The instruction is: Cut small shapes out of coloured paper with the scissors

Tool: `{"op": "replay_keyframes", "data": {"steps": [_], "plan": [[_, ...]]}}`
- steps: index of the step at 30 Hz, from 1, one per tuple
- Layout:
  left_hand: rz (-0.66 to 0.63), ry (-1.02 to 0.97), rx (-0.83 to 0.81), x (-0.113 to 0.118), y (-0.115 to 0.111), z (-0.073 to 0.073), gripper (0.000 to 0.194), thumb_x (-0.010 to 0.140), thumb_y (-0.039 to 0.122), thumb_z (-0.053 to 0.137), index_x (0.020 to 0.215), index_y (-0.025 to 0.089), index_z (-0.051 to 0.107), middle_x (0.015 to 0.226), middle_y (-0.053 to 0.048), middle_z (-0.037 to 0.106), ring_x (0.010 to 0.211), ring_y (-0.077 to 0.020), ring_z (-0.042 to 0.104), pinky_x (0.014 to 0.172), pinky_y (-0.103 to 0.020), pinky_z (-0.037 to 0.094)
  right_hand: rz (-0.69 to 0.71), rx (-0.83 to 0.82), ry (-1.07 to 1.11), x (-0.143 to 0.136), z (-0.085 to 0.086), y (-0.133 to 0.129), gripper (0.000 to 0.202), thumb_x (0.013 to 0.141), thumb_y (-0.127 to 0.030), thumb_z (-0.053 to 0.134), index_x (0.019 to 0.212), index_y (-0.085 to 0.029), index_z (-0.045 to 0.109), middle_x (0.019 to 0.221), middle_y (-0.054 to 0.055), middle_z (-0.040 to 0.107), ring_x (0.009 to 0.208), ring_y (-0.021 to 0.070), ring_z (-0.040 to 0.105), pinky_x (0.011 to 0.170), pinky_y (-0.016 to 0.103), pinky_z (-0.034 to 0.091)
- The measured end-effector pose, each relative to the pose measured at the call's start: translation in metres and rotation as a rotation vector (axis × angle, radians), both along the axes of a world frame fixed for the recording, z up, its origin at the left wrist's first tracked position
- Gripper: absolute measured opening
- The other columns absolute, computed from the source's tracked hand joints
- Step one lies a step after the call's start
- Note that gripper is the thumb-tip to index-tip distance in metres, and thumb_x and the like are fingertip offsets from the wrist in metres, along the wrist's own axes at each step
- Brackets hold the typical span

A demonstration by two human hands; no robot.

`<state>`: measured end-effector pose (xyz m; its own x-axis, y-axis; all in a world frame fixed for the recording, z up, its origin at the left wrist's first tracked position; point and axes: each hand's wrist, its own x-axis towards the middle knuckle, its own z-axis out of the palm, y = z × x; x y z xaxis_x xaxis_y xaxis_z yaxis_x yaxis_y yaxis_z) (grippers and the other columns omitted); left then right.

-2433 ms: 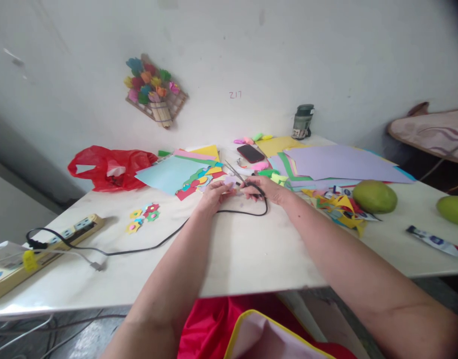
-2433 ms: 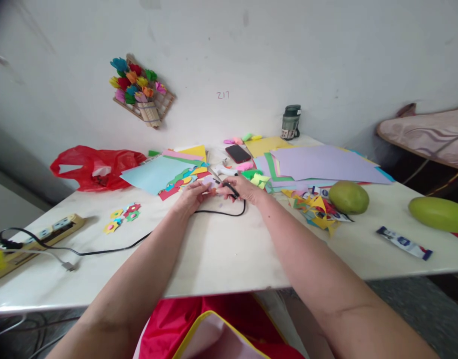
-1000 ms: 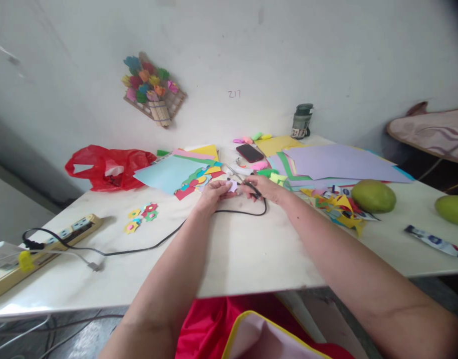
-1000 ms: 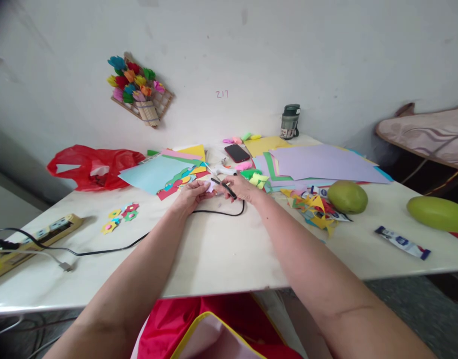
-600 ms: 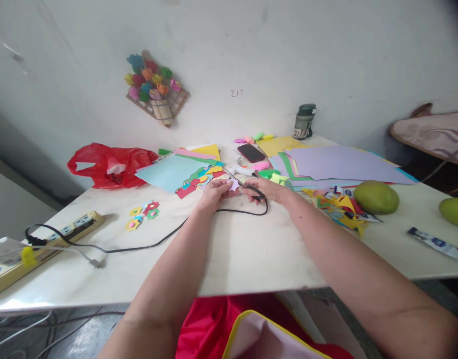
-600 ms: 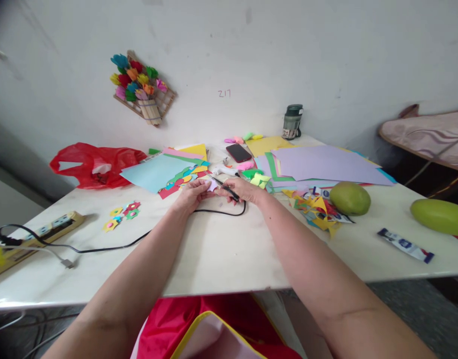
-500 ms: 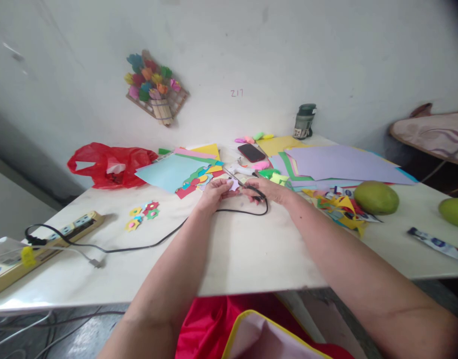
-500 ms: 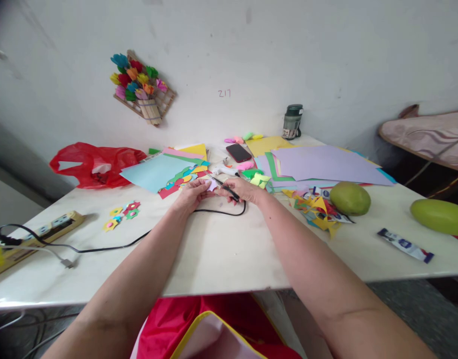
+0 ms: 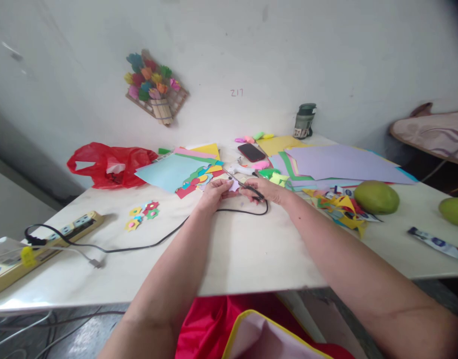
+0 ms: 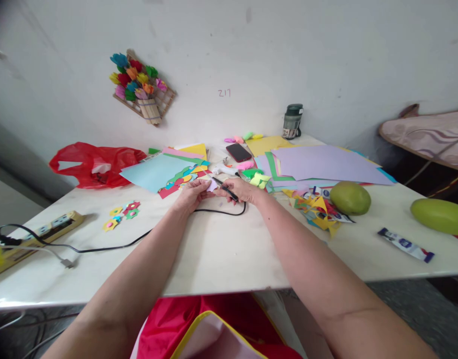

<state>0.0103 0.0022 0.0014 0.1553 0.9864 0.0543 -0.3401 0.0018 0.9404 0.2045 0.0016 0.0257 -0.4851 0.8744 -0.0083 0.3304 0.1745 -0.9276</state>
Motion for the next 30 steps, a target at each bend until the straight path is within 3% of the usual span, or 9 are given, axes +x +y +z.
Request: {"op": "replay_keyframes", "data": {"steps": [23,30], "plan": [[0.004,0.005,-0.001,0.0,-0.0013,0.0003,0.037,0.054,0.035,0.093,0.069,0.014,0.066,0.069,-0.001,0.069,0.065,-0.0146,0.067,0.075,-0.032,0.058,-0.045,-0.025,-0.016,-0.0042,0.0041,-0.0058,0.023,0.077,-0.034,0.076,0.077,-0.019,0.059,0.049,-0.006,0.055,0.036,0.0065,0.047,0.03,0.016,0.027],[0.005,-0.001,-0.003,0.0002,-0.0009,0.0004,0.038,0.053,0.034,0.093,0.068,0.014,0.065,0.067,0.0,0.069,0.062,-0.0124,0.066,0.068,-0.028,0.059,-0.053,-0.027,-0.032,-0.0058,0.0087,-0.0097,0.025,0.08,-0.035,0.075,0.077,-0.018,0.057,0.048,-0.006,0.053,0.036,0.0055,0.046,0.031,0.015,0.027]]}}
